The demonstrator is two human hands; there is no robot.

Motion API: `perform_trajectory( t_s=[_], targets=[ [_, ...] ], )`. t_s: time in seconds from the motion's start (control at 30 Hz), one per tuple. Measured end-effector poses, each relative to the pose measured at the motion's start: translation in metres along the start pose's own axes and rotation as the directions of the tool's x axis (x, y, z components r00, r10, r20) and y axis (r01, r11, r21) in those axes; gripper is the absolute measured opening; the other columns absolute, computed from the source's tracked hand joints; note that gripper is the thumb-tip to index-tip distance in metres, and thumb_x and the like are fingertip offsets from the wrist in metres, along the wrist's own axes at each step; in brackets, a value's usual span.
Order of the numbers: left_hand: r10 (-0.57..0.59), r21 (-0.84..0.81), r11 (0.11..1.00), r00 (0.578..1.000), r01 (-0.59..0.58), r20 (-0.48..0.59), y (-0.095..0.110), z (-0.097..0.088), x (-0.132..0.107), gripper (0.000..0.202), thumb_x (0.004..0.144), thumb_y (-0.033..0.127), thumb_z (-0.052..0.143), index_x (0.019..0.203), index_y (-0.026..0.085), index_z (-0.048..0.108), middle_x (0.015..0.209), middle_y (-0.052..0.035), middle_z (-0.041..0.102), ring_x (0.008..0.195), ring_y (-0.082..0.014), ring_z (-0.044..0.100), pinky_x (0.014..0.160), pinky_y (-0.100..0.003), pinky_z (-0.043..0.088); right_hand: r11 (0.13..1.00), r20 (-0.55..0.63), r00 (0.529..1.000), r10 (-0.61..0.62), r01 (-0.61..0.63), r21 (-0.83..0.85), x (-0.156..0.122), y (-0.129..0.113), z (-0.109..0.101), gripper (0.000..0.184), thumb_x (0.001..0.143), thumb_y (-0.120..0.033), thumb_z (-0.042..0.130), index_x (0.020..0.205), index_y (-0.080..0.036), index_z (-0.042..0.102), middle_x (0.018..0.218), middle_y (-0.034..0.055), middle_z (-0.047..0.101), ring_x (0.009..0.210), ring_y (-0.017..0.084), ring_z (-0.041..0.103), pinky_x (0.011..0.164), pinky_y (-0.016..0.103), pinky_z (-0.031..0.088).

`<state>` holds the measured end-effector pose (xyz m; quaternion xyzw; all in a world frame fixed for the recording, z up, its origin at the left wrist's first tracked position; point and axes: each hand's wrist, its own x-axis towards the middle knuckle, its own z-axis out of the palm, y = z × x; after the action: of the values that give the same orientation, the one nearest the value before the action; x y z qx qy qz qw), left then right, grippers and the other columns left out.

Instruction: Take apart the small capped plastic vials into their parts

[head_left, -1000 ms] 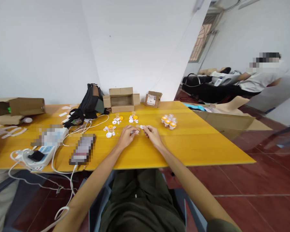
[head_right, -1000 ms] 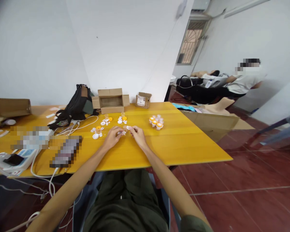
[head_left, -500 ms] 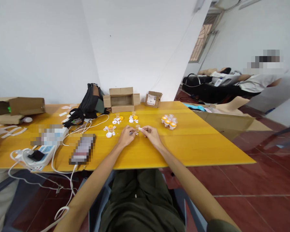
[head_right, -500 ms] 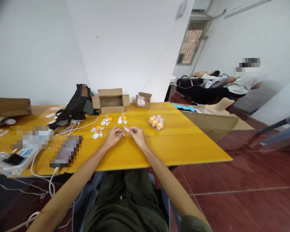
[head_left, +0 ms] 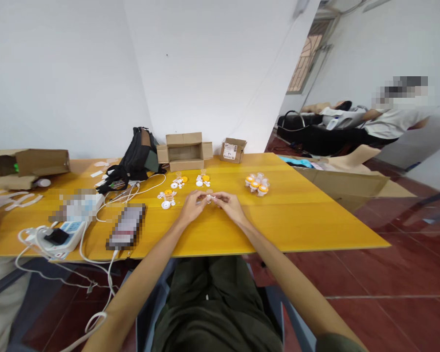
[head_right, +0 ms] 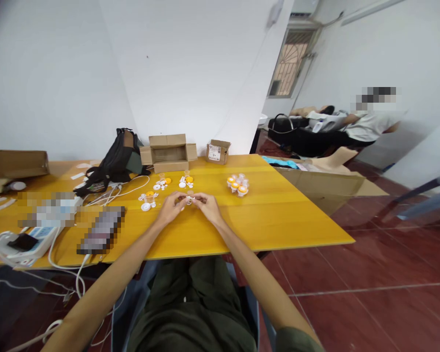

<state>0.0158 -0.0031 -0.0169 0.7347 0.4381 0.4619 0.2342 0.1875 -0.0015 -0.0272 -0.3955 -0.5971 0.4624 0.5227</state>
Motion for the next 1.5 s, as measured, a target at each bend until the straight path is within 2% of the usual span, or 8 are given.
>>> perform_trajectory(
  t_s=[0.13, 0.3, 0.43, 0.67, 0.93, 1.3, 1.5],
  targets=[
    [-0.042, -0.104, 0.994, 0.999, 0.045, 0.026, -0.001, -0.001, 0.0, 0.013, 0.083, 0.031, 0.069, 0.084, 0.019, 0.076, 0.082, -0.0034, 0.075, 0.078, -0.0182, 0.065, 0.076, -0.03, 0.053, 1.0, 0.032, 0.999, -0.014, 0.014, 0.011, -0.001, -0.001, 0.001, 0.029, 0.064, -0.048, 0.079, 0.08, -0.023, 0.076, 0.085, 0.0046, 0.077, 0.079, 0.022, 0.068, 0.068, 0.033, 0.053],
    [-0.106, -0.187, 0.976, 0.994, 0.11, 0.029, 0.003, -0.003, -0.001, 0.016, 0.081, 0.035, 0.07, 0.084, 0.019, 0.075, 0.077, -0.0017, 0.074, 0.071, -0.0161, 0.064, 0.067, -0.027, 0.051, 0.996, 0.049, 0.999, 0.007, -0.011, 0.094, -0.002, -0.004, 0.003, 0.036, 0.063, -0.051, 0.08, 0.084, -0.023, 0.075, 0.084, 0.0039, 0.076, 0.075, 0.02, 0.067, 0.065, 0.031, 0.053],
    [-0.096, -0.192, 0.977, 0.995, 0.094, 0.0, 0.01, -0.004, -0.002, 0.009, 0.078, 0.027, 0.072, 0.083, 0.02, 0.074, 0.08, -0.0017, 0.076, 0.074, -0.016, 0.065, 0.07, -0.027, 0.05, 0.995, 0.051, 0.999, 0.018, -0.023, 0.097, -0.002, -0.007, 0.003, 0.037, 0.064, -0.055, 0.078, 0.08, -0.022, 0.073, 0.078, 0.0034, 0.074, 0.069, 0.017, 0.063, 0.063, 0.029, 0.051],
    [-0.102, -0.205, 0.972, 0.993, 0.111, 0.057, 0.013, -0.004, -0.003, 0.009, 0.074, 0.022, 0.073, 0.083, 0.021, 0.076, 0.082, 0.0, 0.077, 0.076, -0.016, 0.065, 0.072, -0.027, 0.049, 0.997, 0.038, 0.999, 0.026, -0.029, 0.076, -0.003, -0.008, 0.003, 0.038, 0.064, -0.057, 0.077, 0.068, -0.02, 0.068, 0.058, -0.0012, 0.062, 0.053, 0.012, 0.052, 0.054, 0.027, 0.045],
    [-0.138, -0.231, 0.961, 0.987, 0.155, 0.088, 0.015, -0.005, -0.003, 0.01, 0.073, 0.023, 0.074, 0.082, 0.021, 0.077, 0.081, -0.0003, 0.077, 0.077, -0.0165, 0.066, 0.072, -0.027, 0.049, 0.999, 0.092, 0.996, 0.009, -0.013, 0.041, -0.002, -0.004, 0.002, 0.04, 0.069, -0.059, 0.07, 0.062, -0.02, 0.063, 0.055, -0.0022, 0.058, 0.05, 0.011, 0.05, 0.05, 0.026, 0.043],
    [-0.111, -0.283, 0.949, 0.986, 0.142, 0.123, 0.015, -0.005, -0.002, 0.008, 0.075, 0.023, 0.072, 0.081, 0.02, 0.075, 0.083, -0.0016, 0.076, 0.079, -0.0168, 0.066, 0.072, -0.027, 0.049, 0.999, 0.083, 0.996, 0.041, -0.044, 0.028, 0.0, 0.0, 0.002, 0.042, 0.069, -0.061, 0.07, 0.06, -0.021, 0.06, 0.053, -0.0018, 0.057, 0.047, 0.011, 0.05, 0.047, 0.025, 0.043],
    [-0.107, -0.289, 0.946, 0.985, 0.144, 0.138, 0.014, -0.006, -0.002, 0.011, 0.075, 0.029, 0.074, 0.08, 0.019, 0.075, 0.082, -0.0025, 0.076, 0.08, -0.0176, 0.066, 0.073, -0.028, 0.05, 0.998, 0.087, 0.996, 0.03, -0.034, 0.043, -0.001, 0.0, 0.003, 0.041, 0.069, -0.06, 0.07, 0.06, -0.021, 0.06, 0.053, -0.0022, 0.057, 0.047, 0.011, 0.05, 0.047, 0.025, 0.044]
  ],
)
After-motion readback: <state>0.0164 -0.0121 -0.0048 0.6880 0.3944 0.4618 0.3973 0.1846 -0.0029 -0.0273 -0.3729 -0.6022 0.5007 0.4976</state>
